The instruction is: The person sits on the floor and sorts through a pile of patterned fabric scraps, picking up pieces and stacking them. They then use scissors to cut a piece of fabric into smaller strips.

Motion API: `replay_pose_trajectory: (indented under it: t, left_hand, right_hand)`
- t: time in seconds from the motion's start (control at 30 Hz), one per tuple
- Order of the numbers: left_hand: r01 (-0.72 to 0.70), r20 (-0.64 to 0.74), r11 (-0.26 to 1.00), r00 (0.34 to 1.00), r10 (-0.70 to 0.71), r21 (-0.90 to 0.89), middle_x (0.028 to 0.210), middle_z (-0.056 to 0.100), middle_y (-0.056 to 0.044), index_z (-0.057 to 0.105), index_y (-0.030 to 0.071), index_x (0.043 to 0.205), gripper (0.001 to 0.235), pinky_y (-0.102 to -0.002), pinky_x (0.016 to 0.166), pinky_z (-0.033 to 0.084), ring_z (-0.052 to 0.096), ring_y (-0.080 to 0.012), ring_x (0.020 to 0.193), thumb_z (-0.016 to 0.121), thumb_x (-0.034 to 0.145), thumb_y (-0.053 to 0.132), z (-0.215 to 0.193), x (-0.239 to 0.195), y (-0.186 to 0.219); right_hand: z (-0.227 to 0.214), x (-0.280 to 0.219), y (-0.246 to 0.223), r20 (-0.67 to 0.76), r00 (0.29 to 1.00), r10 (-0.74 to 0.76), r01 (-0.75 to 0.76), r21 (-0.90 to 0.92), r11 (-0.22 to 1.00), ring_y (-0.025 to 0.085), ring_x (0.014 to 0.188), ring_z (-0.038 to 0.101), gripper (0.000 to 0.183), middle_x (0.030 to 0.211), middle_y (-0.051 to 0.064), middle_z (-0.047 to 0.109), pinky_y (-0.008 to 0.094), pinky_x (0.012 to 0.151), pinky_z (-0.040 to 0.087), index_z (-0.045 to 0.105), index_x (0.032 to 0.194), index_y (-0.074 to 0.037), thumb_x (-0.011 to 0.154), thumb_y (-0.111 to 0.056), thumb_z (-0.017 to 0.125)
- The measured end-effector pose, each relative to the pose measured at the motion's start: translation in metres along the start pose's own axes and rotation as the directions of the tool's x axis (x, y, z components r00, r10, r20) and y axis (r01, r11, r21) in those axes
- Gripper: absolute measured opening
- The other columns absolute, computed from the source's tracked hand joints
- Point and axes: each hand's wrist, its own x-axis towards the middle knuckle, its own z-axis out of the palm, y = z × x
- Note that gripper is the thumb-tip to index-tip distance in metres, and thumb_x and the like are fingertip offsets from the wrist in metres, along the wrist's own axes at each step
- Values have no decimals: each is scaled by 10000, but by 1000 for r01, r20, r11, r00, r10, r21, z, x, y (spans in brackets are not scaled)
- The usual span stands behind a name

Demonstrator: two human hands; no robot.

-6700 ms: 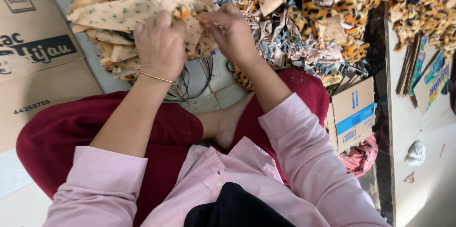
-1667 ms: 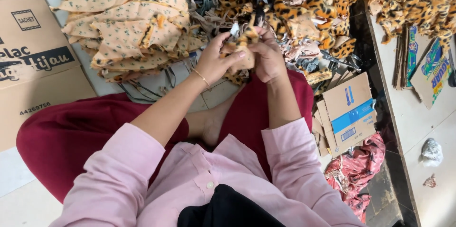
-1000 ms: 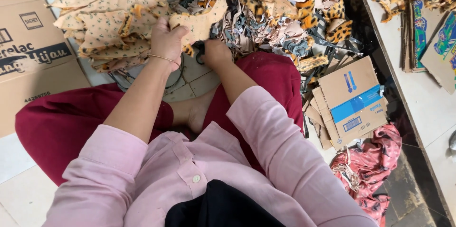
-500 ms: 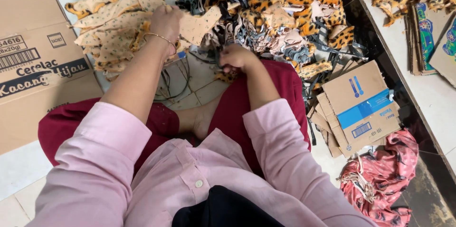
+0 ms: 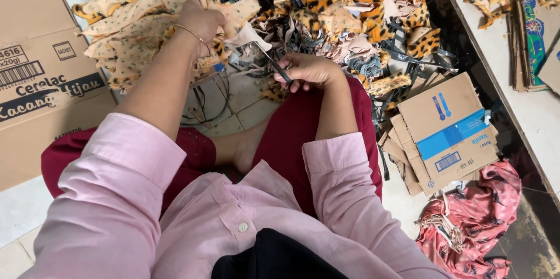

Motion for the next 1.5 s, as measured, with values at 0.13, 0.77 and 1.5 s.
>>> replay_pose_trajectory:
  t: [0.13,0.77,1.5]
  left_hand:
    - [71,-20,993,997,-73,-96,1459,542,-178,81,180,1645,884,-305,421,378,360,-84,494,627,961,54,2,-10,5]
    - [206,147,926,975,-166,-316,1120,739,-71,538,129,1196,567,-423,985,545,689,-206,1080,842,726,38,12,-69,23]
    - [77,94,958,994,-52,-278,963,659,-36,437,91,1229,720,-308,741,567,653,-146,878,849,640,51,21,-56,-1]
  right_hand:
    - [12,12,-7,264,964,-5,92,-319,943,51,403,501,665,676,32,722,151,351,379,685,807,-87,908,-701,450]
    - [16,52,19,105,961,-255,165,520,838,75,549,531,617,840,36,639,190,422,402,621,1178,-175,821,-679,612]
    - [18,45,13,-18,915,-403,341,568,749,-7,413,378,359,696,63,632,117,343,269,574,1064,-114,872,-308,808]
